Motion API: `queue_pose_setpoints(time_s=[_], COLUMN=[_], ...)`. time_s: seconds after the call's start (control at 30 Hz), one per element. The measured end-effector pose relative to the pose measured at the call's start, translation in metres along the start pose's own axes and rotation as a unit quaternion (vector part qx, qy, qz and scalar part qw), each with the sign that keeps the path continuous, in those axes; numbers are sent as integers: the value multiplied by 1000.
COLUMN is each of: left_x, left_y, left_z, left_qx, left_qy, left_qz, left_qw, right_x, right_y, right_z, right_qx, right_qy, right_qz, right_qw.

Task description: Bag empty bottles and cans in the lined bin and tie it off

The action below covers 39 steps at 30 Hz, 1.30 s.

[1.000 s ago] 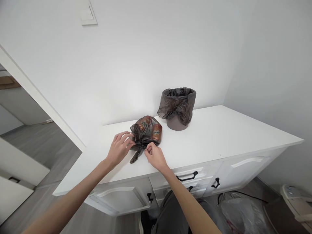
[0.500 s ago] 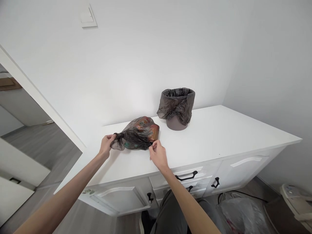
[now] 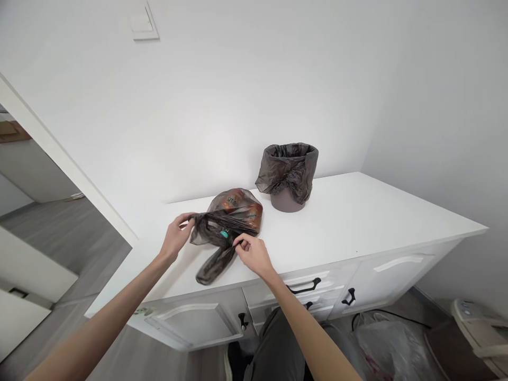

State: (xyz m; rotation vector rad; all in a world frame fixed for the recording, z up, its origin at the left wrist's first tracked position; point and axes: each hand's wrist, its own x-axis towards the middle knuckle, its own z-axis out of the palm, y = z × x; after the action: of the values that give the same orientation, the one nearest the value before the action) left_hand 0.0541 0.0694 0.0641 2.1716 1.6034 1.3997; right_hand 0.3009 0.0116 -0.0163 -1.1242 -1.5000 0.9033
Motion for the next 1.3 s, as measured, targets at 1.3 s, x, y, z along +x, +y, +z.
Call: queue_pose_setpoints(time_s=[1.3], left_x=[-40], left_y=[29], left_z=[35], left_qx=[305], left_qy=[-110], left_qz=[202], left_qw=[924], right_x=[0], right_y=[-1], right_z=[1], right_qx=[-48], right_qy=[5], right_qz=[8], right_qw=[999])
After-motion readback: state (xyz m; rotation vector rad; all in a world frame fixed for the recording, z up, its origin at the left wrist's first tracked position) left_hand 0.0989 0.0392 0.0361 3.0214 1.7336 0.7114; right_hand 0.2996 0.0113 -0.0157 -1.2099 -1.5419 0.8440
